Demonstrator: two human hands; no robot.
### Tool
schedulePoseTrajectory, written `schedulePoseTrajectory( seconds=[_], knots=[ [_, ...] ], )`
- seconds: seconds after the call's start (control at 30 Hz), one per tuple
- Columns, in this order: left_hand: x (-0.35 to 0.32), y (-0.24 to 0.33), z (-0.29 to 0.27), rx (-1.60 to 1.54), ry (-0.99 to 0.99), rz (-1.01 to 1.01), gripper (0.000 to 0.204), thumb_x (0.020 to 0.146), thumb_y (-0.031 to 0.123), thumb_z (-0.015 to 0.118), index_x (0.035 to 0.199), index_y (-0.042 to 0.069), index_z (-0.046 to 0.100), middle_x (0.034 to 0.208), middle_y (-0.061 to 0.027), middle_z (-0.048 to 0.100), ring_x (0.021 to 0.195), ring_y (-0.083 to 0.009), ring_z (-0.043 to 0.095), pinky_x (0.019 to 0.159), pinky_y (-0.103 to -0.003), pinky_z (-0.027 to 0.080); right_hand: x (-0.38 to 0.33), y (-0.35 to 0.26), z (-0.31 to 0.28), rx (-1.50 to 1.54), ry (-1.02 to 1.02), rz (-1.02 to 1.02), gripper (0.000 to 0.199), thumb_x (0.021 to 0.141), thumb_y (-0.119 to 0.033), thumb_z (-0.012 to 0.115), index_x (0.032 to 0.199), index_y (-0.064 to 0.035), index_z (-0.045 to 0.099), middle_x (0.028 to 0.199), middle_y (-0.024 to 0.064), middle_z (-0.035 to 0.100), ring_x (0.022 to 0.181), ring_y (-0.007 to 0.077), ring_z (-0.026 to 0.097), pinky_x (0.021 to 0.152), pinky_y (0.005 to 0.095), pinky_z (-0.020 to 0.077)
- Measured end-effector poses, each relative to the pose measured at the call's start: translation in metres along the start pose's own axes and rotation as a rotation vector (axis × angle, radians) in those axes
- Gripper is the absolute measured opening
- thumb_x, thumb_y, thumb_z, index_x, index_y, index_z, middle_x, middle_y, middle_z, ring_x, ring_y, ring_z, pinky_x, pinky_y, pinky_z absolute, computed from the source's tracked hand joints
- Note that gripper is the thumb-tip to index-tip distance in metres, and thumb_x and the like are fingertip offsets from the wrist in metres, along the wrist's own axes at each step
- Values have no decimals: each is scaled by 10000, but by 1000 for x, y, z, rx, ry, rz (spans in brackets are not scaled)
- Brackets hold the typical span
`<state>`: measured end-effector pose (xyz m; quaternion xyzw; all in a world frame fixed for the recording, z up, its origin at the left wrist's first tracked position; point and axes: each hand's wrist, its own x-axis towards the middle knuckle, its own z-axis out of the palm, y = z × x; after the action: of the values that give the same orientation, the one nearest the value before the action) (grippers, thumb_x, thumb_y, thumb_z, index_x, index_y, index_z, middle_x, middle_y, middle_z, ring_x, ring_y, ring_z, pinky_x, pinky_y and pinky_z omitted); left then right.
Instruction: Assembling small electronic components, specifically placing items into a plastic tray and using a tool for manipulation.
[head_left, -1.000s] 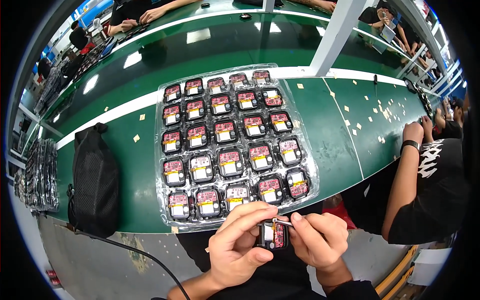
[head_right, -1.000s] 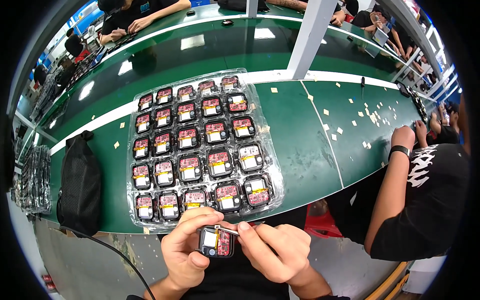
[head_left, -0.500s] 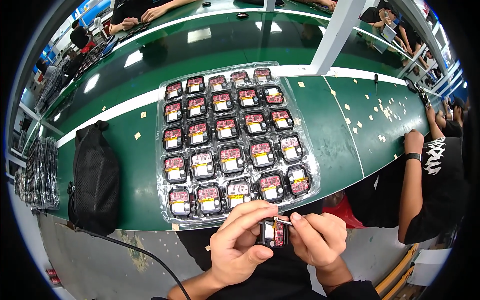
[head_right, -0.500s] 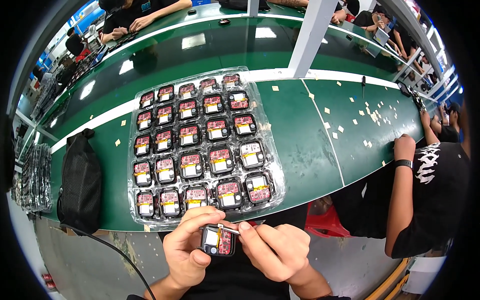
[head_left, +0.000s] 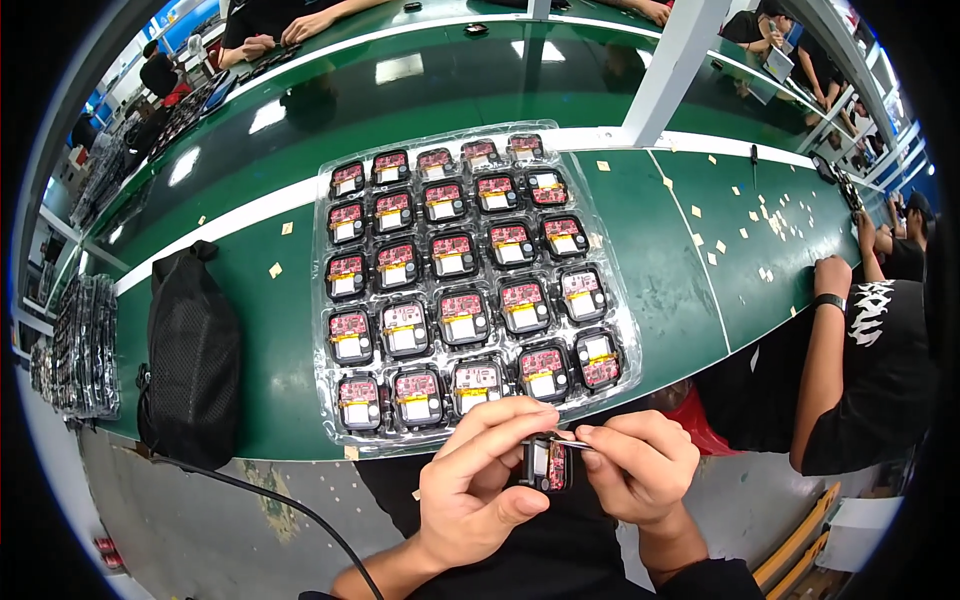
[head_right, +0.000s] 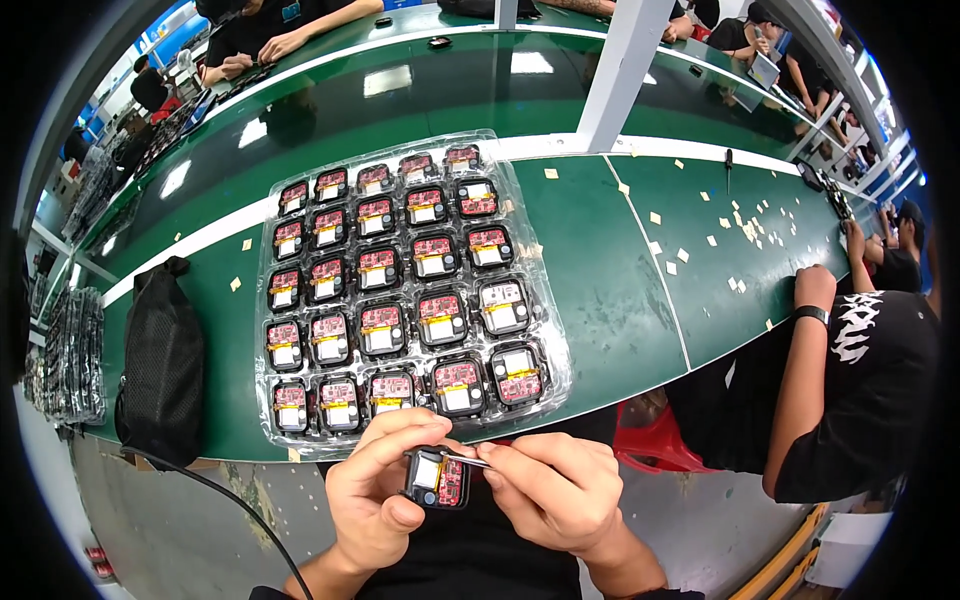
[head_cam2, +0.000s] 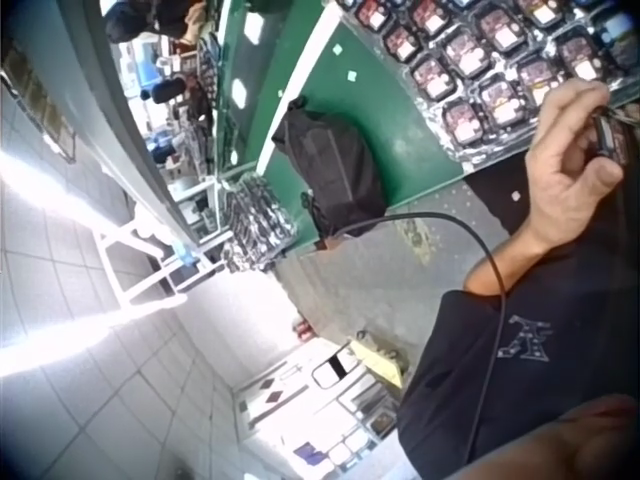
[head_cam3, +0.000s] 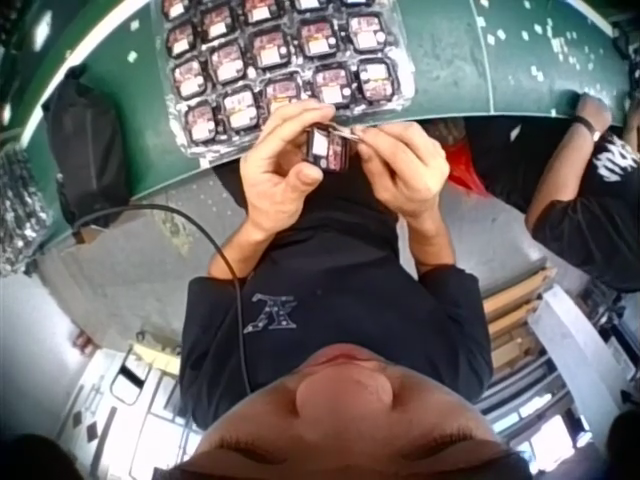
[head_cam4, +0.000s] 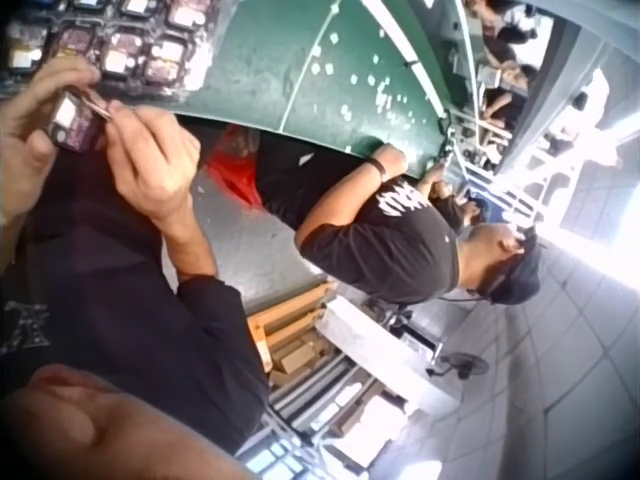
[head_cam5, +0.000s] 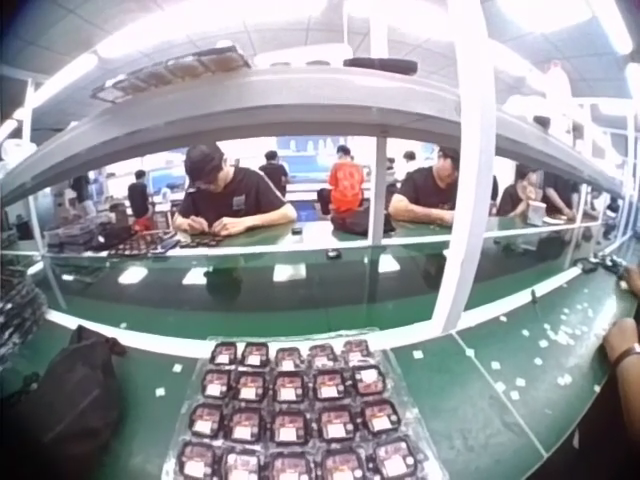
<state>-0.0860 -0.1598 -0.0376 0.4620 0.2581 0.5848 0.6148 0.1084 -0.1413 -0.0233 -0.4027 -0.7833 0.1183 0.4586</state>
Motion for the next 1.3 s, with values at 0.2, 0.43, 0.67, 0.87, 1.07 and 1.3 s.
schedulePoseTrajectory(
  seconds=[0.2,0.43,0.67,0.87,1.07,1.3],
  knots=[
    [0,0,-1,-22,16,-22,641,932,212,783,1394,-150,527,1436,-203,450,1251,-281,593,1046,-374,523,0,0,1,-62,-10,-28,230,742,-35,827,966,-20,777,809,70,687,588,187,658,510,293,516],
    [1,2,-4,3,-12,-13,630,932,214,785,1394,-137,539,1438,-201,450,1262,-270,575,1047,-366,508,1,2,0,-15,-24,-22,236,725,-31,829,955,-22,775,794,65,682,584,185,662,502,291,515],
    [1,1,-6,12,-39,-13,646,924,222,789,1402,-131,536,1437,-196,451,1286,-265,555,1051,-361,499,-4,4,3,-2,-14,20,139,808,-112,797,932,-51,777,772,68,687,595,184,648,531,281,490],
    [-1,4,-5,16,-52,-30,647,924,208,786,1417,-122,527,1449,-189,444,1304,-267,545,1076,-374,495,-1,0,0,-35,-27,-6,240,716,-34,816,952,-23,775,780,65,671,587,195,663,511,298,521],
    [-2,9,-4,92,-33,-33,631,924,191,783,1416,-115,533,1444,-193,451,1281,-268,567,1054,-369,523,-1,-2,1,-146,-45,-95,279,722,-22,806,999,-10,770,793,50,663,541,175,608,489,296,481],
    [0,15,-9,62,-22,2,618,865,149,837,1360,-120,582,1376,-197,504,1175,-300,652,1019,-378,547,3,2,-2,-124,1,-134,261,765,-43,785,1024,-15,775,805,49,670,576,179,603,509,291,468]
  ],
)
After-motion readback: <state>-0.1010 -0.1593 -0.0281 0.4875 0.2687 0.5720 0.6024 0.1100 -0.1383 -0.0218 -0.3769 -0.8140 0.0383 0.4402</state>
